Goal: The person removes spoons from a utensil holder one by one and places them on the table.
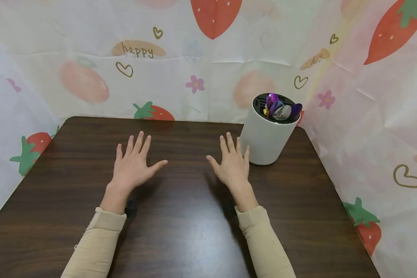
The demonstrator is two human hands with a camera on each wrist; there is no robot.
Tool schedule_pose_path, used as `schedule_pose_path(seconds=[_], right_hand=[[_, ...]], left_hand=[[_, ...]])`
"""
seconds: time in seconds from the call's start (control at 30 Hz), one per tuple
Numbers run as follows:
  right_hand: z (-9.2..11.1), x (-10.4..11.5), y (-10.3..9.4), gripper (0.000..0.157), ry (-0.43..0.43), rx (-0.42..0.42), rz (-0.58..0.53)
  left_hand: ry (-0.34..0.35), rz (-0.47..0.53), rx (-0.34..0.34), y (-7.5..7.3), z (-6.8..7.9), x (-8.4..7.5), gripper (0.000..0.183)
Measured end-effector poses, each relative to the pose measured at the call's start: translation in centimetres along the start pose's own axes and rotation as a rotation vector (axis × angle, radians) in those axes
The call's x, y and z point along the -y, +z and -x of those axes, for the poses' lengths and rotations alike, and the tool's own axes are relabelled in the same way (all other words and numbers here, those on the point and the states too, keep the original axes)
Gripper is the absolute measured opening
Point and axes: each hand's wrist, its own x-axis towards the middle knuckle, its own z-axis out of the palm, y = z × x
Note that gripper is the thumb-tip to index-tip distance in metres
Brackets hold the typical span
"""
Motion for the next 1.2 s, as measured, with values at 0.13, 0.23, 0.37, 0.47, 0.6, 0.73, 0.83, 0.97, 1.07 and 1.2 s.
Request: schedule_pose_path(seconds=[0.13,0.23,0.37,0.47,0.6,0.73,0.83,0.97,1.07,1.2], right_hand=[[0.5,-0.2,-1.2,0.087,-0.022,-0.071,-0.021],[0.8,-0.3,-2.3,0.086,-0.046,-0.136,-0.041],[0.9,-0.6,-4.0,0.085,-0.071,-0.226,-0.063],[0.9,-1.1,-5.4,0.084,-0.085,-0.315,-0.075],[0.8,-2.3,-7.2,0.082,-0.115,-0.474,-0.099],[0.6,-4.5,-8.8,0.081,-0.123,-0.612,-0.128],[0.4,-6.4,-10.0,0.083,-0.089,-0.661,-0.143],[0.0,-9.3,-11.3,0.090,-0.028,-0.652,-0.155],[-0.4,-11.7,-11.8,0.096,0.007,-0.598,-0.162],[-0.9,-14.9,-12.1,0.100,0.045,-0.490,-0.174]], left_hand=[[0.014,0.011,-0.033,-0.8,0.1,-1.3,0.106],[0.026,0.021,-0.065,-1.4,-0.1,-2.3,0.106],[0.049,0.042,-0.114,-2.4,-0.6,-4.0,0.106],[0.073,0.052,-0.143,-3.2,-1.2,-5.6,0.105],[0.114,0.044,-0.178,-4.4,-2.4,-8.0,0.104],[0.162,0.037,-0.220,-5.4,-3.8,-10.5,0.102],[0.198,0.016,-0.233,-5.9,-4.9,-12.6,0.101],[0.248,-0.009,-0.219,-6.3,-6.4,-15.5,0.100],[0.278,-0.017,-0.198,-6.1,-7.7,-17.8,0.100],[0.305,-0.043,-0.164,-5.5,-9.4,-20.5,0.099]])
